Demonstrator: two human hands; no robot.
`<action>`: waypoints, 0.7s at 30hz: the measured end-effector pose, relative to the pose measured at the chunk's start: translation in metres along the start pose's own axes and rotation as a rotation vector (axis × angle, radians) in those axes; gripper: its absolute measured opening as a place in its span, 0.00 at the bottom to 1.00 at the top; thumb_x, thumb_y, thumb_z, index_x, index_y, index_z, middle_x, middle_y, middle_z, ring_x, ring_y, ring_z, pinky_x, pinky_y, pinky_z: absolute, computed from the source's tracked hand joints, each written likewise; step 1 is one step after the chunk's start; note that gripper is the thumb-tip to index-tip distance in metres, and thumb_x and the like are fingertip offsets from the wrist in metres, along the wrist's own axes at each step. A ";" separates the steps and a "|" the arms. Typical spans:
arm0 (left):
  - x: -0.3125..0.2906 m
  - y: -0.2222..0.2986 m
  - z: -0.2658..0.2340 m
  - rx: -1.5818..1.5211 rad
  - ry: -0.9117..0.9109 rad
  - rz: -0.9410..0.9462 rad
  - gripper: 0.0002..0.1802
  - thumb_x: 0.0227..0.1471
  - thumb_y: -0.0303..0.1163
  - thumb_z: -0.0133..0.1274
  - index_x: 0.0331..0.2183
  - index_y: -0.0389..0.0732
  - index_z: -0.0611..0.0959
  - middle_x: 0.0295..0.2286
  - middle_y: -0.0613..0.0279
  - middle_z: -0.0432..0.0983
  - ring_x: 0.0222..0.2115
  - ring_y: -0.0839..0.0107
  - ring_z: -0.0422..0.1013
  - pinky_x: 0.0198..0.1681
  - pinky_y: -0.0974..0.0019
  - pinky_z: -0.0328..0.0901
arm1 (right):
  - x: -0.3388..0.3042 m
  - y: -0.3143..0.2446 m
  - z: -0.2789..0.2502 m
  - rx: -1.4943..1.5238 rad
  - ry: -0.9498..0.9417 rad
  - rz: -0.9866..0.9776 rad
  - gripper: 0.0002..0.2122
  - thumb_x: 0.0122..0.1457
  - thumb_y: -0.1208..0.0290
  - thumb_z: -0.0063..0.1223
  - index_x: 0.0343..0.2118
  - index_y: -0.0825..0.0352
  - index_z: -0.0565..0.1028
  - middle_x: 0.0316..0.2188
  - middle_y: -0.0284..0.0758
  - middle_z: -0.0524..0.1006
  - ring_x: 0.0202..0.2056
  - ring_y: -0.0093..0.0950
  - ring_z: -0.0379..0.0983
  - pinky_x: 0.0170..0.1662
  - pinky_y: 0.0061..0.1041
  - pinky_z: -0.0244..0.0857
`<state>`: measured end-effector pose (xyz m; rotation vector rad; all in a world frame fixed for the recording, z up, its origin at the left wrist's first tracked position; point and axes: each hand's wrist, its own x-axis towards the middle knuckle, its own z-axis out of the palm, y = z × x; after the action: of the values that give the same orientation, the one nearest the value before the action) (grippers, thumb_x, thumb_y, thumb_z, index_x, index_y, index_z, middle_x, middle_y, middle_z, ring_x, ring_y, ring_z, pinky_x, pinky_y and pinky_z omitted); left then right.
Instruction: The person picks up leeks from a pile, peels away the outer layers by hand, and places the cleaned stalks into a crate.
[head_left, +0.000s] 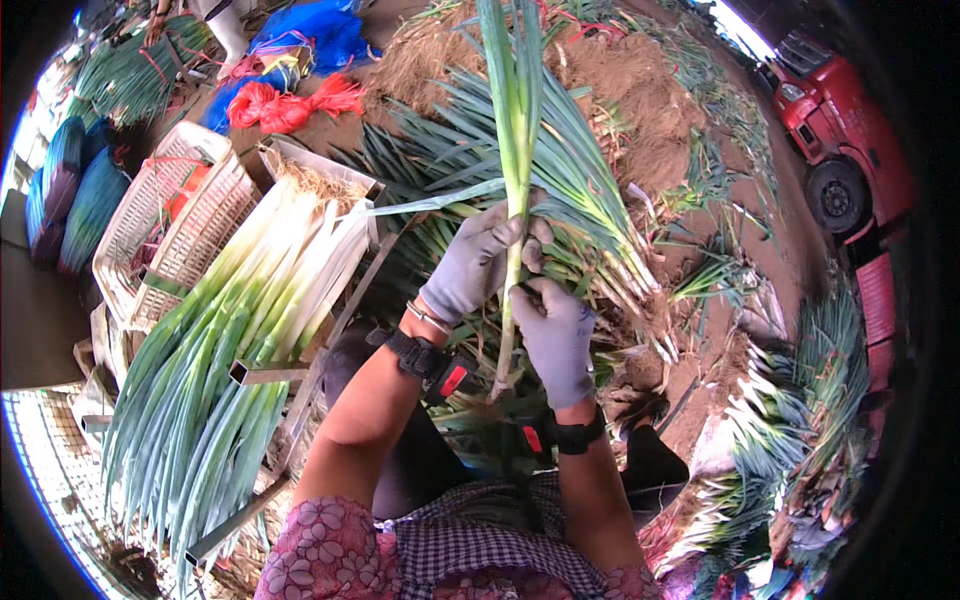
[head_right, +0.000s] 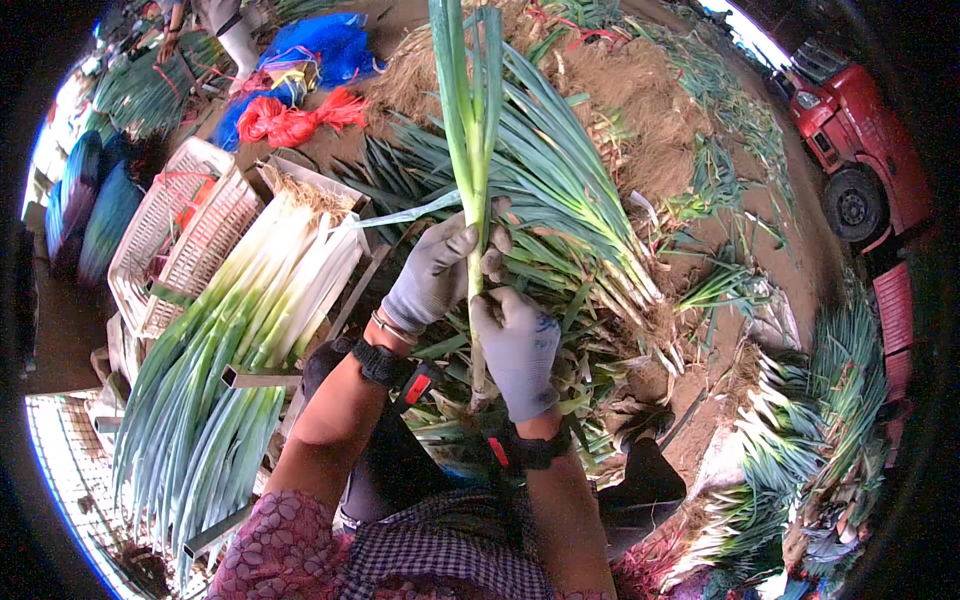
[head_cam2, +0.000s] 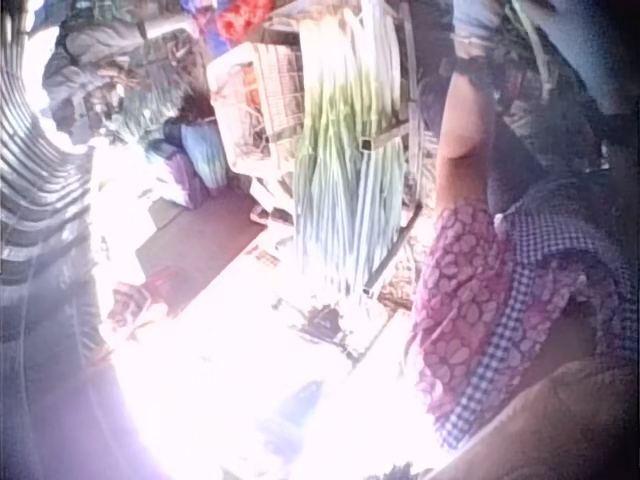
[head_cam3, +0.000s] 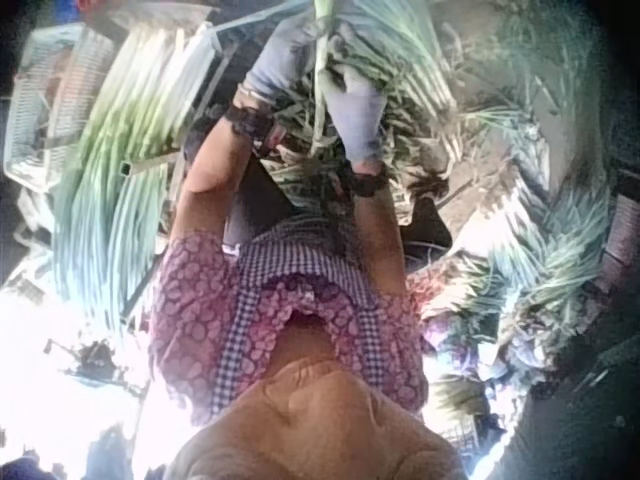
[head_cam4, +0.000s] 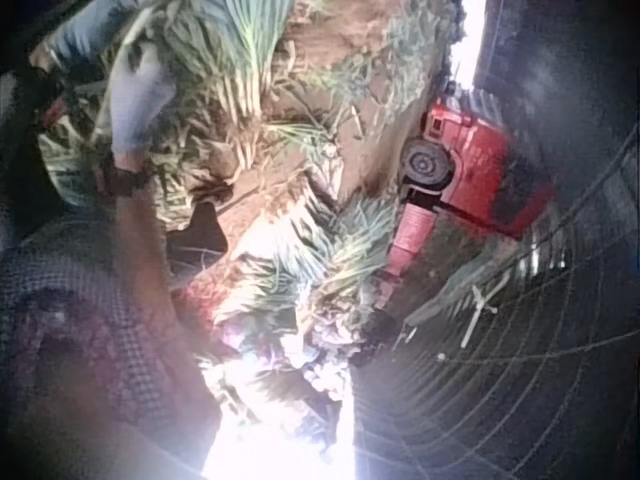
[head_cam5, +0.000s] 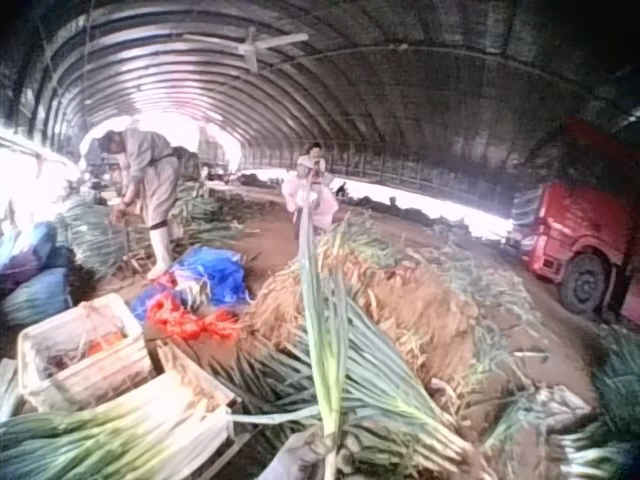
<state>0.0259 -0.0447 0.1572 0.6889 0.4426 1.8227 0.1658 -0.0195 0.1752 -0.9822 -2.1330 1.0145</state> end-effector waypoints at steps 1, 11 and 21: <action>0.000 -0.001 -0.001 -0.036 0.002 0.010 0.31 0.54 0.40 0.52 0.54 0.33 0.64 0.34 0.61 0.71 0.29 0.77 0.66 0.34 0.74 0.64 | 0.002 -0.003 0.001 -0.185 -0.009 -0.064 0.08 0.53 0.67 0.54 0.26 0.68 0.76 0.20 0.42 0.75 0.19 0.34 0.74 0.24 0.30 0.65; 0.004 -0.001 0.005 -0.072 -0.151 0.035 0.36 0.53 0.44 0.52 0.55 0.31 0.61 0.35 0.57 0.73 0.29 0.74 0.67 0.36 0.65 0.65 | -0.016 0.129 0.013 0.136 -0.151 0.263 0.09 0.53 0.69 0.53 0.31 0.69 0.79 0.21 0.35 0.77 0.23 0.25 0.72 0.28 0.28 0.66; 0.005 -0.005 -0.004 -0.197 -0.108 0.096 0.33 0.54 0.41 0.52 0.54 0.32 0.62 0.40 0.56 0.71 0.38 0.70 0.69 0.45 0.61 0.65 | 0.013 0.008 -0.011 0.160 0.058 -0.137 0.13 0.47 0.73 0.62 0.37 0.66 0.75 0.30 0.36 0.75 0.29 0.27 0.72 0.32 0.27 0.66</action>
<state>0.0261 -0.0383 0.1525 0.6779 0.1581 1.8788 0.1694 -0.0006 0.1767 -0.7693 -2.0078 1.0569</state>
